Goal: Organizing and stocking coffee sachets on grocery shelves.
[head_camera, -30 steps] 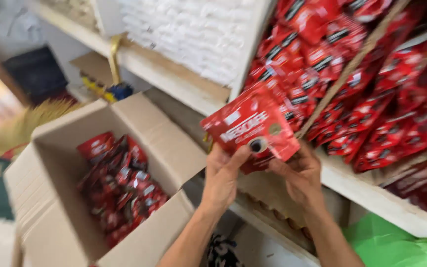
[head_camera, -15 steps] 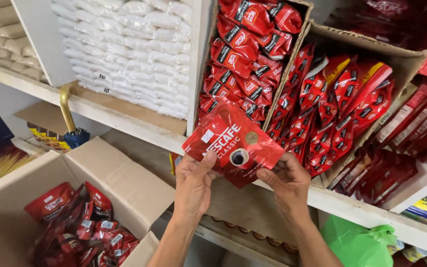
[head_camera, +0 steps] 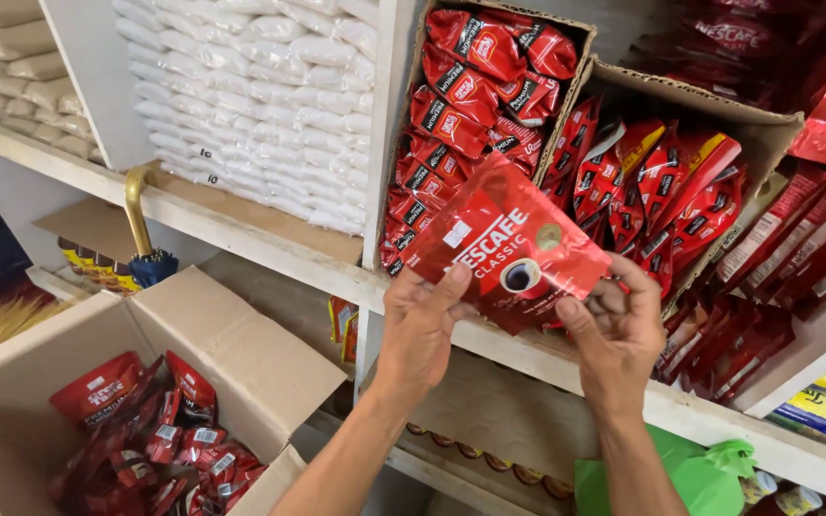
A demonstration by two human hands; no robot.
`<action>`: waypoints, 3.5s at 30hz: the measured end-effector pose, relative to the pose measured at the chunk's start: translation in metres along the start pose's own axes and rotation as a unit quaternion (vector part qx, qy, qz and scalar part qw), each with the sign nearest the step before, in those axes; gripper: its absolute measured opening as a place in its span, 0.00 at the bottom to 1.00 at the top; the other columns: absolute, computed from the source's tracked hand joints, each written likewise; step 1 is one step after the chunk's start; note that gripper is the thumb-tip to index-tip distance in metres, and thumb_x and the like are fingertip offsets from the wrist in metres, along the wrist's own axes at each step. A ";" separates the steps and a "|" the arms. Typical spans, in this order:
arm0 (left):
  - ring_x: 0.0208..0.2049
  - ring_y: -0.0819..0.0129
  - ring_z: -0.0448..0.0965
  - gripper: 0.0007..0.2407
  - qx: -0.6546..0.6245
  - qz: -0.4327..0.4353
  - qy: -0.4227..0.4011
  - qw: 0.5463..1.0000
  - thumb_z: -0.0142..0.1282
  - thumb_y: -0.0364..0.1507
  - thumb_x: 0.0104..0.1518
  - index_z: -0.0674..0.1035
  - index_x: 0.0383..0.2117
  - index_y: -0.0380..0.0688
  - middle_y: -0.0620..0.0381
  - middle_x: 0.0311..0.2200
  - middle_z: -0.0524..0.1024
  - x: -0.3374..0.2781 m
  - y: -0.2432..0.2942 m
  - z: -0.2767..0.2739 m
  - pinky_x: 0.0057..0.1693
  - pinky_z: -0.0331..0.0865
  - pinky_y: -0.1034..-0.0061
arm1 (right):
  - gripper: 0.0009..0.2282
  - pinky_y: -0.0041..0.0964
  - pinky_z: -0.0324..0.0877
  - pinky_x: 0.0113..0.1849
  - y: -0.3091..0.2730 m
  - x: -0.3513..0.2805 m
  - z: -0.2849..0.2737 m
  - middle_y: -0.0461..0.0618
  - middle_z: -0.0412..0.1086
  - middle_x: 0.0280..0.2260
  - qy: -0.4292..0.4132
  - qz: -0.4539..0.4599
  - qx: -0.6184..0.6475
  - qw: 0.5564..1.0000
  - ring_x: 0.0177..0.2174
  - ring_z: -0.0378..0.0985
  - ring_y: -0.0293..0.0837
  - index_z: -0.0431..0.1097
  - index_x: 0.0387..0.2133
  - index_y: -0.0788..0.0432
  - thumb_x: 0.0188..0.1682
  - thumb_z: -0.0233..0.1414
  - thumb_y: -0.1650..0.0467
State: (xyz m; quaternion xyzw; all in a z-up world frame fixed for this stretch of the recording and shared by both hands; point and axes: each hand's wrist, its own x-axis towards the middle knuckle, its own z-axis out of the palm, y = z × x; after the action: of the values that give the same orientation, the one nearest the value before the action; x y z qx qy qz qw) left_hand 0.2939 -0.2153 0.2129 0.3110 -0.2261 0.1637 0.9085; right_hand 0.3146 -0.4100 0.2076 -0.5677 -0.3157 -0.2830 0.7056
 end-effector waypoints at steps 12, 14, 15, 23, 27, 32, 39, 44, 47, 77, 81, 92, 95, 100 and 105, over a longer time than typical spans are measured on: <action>0.59 0.57 0.78 0.18 0.511 0.371 -0.181 0.754 0.57 0.19 0.58 0.78 0.54 0.50 0.54 0.55 0.77 0.001 0.023 0.042 0.62 0.72 0.63 | 0.28 0.53 0.67 0.51 -0.099 0.032 -0.003 0.61 0.62 0.57 0.022 -0.385 -0.523 0.760 0.53 0.68 0.58 0.58 0.58 0.64 0.46 0.64 0.72; 0.61 0.55 0.75 0.20 0.565 0.405 -0.205 0.689 0.56 0.19 0.55 0.78 0.54 0.52 0.55 0.56 0.75 0.001 0.026 0.054 0.63 0.68 0.56 | 0.25 0.57 0.64 0.51 -0.121 0.032 -0.001 0.60 0.63 0.56 0.010 -0.456 -0.582 0.673 0.55 0.66 0.60 0.61 0.55 0.62 0.45 0.62 0.72; 0.61 0.53 0.73 0.18 0.603 0.429 -0.213 0.637 0.57 0.22 0.54 0.78 0.53 0.52 0.56 0.57 0.73 0.001 0.024 0.059 0.64 0.63 0.47 | 0.22 0.55 0.64 0.49 -0.131 0.031 0.002 0.57 0.66 0.54 -0.008 -0.469 -0.625 0.624 0.54 0.67 0.57 0.65 0.52 0.59 0.44 0.62 0.73; 0.64 0.51 0.68 0.13 0.637 0.521 -0.249 0.511 0.59 0.25 0.60 0.76 0.50 0.53 0.57 0.60 0.69 0.011 0.001 0.083 0.67 0.57 0.32 | 0.24 0.54 0.66 0.46 -0.143 0.044 -0.023 0.52 0.76 0.44 -0.133 -0.402 -0.650 0.631 0.44 0.77 0.51 0.73 0.42 0.63 0.26 0.60 0.73; 0.63 0.51 0.69 0.14 0.610 0.526 -0.248 0.539 0.59 0.24 0.60 0.74 0.52 0.51 0.55 0.60 0.69 0.033 -0.010 0.085 0.66 0.59 0.38 | 0.20 0.50 0.70 0.45 -0.135 0.056 -0.045 0.53 0.76 0.43 -0.135 -0.418 -0.626 0.644 0.43 0.78 0.53 0.74 0.40 0.63 0.30 0.62 0.74; 0.61 0.50 0.71 0.19 0.610 0.494 -0.204 0.585 0.58 0.21 0.57 0.73 0.55 0.47 0.54 0.60 0.71 0.071 -0.018 0.090 0.62 0.63 0.48 | 0.17 0.46 0.70 0.41 -0.144 0.076 -0.049 0.54 0.77 0.41 -0.129 -0.424 -0.602 0.665 0.41 0.78 0.53 0.76 0.37 0.64 0.31 0.64 0.76; 0.58 0.53 0.74 0.19 0.562 0.513 -0.212 0.613 0.58 0.20 0.59 0.73 0.57 0.48 0.52 0.59 0.72 0.129 -0.019 0.121 0.62 0.67 0.64 | 0.10 0.44 0.70 0.40 -0.159 0.128 -0.067 0.50 0.78 0.35 -0.088 -0.489 -0.639 0.586 0.37 0.77 0.48 0.78 0.31 0.61 0.36 0.69 0.75; 0.62 0.46 0.69 0.21 0.567 0.522 -0.134 0.623 0.59 0.23 0.59 0.70 0.59 0.40 0.44 0.61 0.70 0.199 -0.029 0.147 0.67 0.63 0.57 | 0.10 0.38 0.67 0.43 -0.144 0.190 -0.129 0.46 0.78 0.37 -0.052 -0.488 -0.677 0.548 0.37 0.76 0.42 0.79 0.35 0.58 0.43 0.63 0.82; 0.64 0.39 0.65 0.18 0.706 0.440 -0.079 0.549 0.58 0.32 0.61 0.72 0.55 0.43 0.43 0.62 0.69 0.229 -0.039 0.166 0.69 0.57 0.49 | 0.12 0.32 0.67 0.47 -0.134 0.218 -0.142 0.44 0.76 0.43 -0.044 -0.500 -0.674 0.543 0.42 0.75 0.39 0.76 0.41 0.56 0.47 0.58 0.82; 0.55 0.21 0.64 0.20 0.796 0.243 -0.132 0.538 0.54 0.36 0.48 0.76 0.50 0.49 0.44 0.39 0.81 0.271 -0.069 0.191 0.62 0.39 0.25 | 0.07 0.40 0.70 0.25 -0.063 0.318 -0.072 0.49 0.75 0.32 0.034 -0.457 -0.829 0.320 0.33 0.78 0.47 0.76 0.35 0.58 0.44 0.56 0.70; 0.53 0.24 0.68 0.20 0.783 0.237 -0.129 0.561 0.54 0.35 0.47 0.76 0.50 0.50 0.43 0.38 0.82 0.271 -0.067 0.192 0.62 0.44 0.31 | 0.14 0.40 0.74 0.29 -0.078 0.298 -0.069 0.55 0.74 0.38 -0.022 -0.493 -0.778 0.388 0.37 0.79 0.51 0.74 0.43 0.63 0.42 0.55 0.73; 0.51 0.25 0.69 0.17 0.786 0.257 -0.111 0.551 0.53 0.34 0.49 0.75 0.47 0.50 0.42 0.35 0.82 0.279 -0.078 0.187 0.62 0.48 0.35 | 0.08 0.39 0.75 0.35 -0.047 0.335 -0.089 0.49 0.74 0.34 -0.039 -0.510 -0.768 0.385 0.38 0.79 0.45 0.74 0.35 0.59 0.43 0.54 0.74; 0.51 0.23 0.69 0.19 0.785 0.259 -0.117 0.551 0.54 0.34 0.49 0.73 0.49 0.48 0.41 0.35 0.82 0.281 -0.081 0.185 0.61 0.48 0.33 | 0.06 0.38 0.73 0.34 -0.032 0.345 -0.082 0.48 0.73 0.33 -0.036 -0.518 -0.761 0.389 0.36 0.78 0.44 0.74 0.34 0.57 0.44 0.54 0.72; 0.52 0.34 0.74 0.26 0.777 0.255 -0.094 0.568 0.57 0.36 0.49 0.65 0.53 0.36 0.36 0.43 0.80 0.291 -0.089 0.179 0.63 0.57 0.41 | 0.04 0.39 0.72 0.33 -0.022 0.351 -0.078 0.46 0.72 0.32 -0.056 -0.514 -0.753 0.407 0.35 0.77 0.44 0.73 0.31 0.55 0.45 0.54 0.70; 0.51 0.29 0.73 0.35 0.751 0.264 -0.095 0.598 0.59 0.36 0.45 0.57 0.59 0.35 0.37 0.46 0.78 0.293 -0.088 0.178 0.62 0.56 0.42 | 0.04 0.36 0.72 0.35 -0.037 0.338 -0.086 0.46 0.72 0.34 -0.047 -0.526 -0.758 0.384 0.38 0.77 0.43 0.72 0.31 0.56 0.43 0.54 0.72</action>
State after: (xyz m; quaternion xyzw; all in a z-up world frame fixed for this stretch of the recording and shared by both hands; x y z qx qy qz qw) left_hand 0.5243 -0.3495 0.4455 0.8240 -0.1803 0.4781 0.2449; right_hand 0.5133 -0.5153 0.4766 -0.5996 -0.2383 -0.6924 -0.3228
